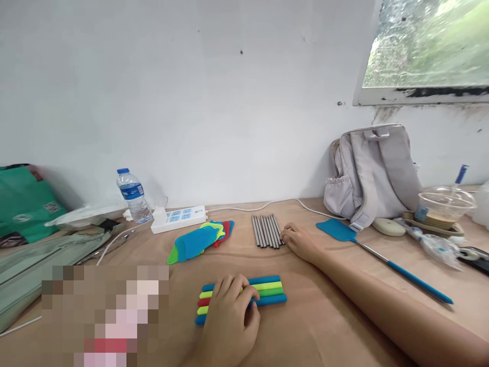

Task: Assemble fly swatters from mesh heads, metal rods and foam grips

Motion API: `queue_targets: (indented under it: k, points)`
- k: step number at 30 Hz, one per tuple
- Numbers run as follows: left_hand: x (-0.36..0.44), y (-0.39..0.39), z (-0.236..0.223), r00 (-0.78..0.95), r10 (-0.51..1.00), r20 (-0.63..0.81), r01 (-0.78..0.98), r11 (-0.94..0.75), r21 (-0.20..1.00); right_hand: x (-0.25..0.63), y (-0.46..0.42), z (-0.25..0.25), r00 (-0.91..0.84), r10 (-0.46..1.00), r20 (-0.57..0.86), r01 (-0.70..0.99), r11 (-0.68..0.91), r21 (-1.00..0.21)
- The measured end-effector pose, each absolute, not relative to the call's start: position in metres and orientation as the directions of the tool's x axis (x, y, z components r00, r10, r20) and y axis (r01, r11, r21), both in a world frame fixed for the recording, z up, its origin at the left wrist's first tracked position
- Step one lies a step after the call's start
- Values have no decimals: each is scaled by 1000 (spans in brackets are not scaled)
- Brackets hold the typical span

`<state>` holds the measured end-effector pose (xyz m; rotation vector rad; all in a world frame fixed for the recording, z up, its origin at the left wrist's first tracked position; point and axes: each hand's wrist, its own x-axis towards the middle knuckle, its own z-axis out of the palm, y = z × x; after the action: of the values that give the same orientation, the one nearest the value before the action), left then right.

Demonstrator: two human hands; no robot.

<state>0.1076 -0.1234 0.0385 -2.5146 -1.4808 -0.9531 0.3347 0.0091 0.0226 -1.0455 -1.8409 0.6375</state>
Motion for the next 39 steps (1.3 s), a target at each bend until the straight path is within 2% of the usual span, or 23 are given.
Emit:
queue_targets:
  k: [5,11,14,16,17,22,27,31,35,39]
  points:
    - [107,-124,39,349,791,502,817,-519,251,341,4,24,-331,852,405,476,521,-708]
    - [106,-124,35,348,816,461,818,-505,275,357,-11,24,-458,823,335,587,563,-582]
    - [106,-124,35,361,814,454,810,-516,281,363,-36,24,-550,774,313,661,633,-403]
    - [107,-124,35,374,810,451,804,-526,279,364,-58,27,-627,719,300,663,695,-279]
    - [107,-124,34,380,809,449,801,-530,278,364,-69,29,-656,695,293,647,719,-255]
    - [107,-124,33,403,812,423,787,-543,292,349,-104,35,-660,716,228,644,695,-319]
    - [108,-125,31,415,801,431,766,-563,310,339,-103,32,-630,740,237,653,669,-354]
    - [109,-124,31,422,802,422,748,-571,338,342,-102,30,-660,706,256,632,706,-318]
    - [109,-122,32,447,806,388,731,-579,361,345,-103,27,-688,665,290,625,746,-229]
    - [108,-121,31,503,794,343,724,-603,334,343,-102,26,-696,644,317,627,761,-168]
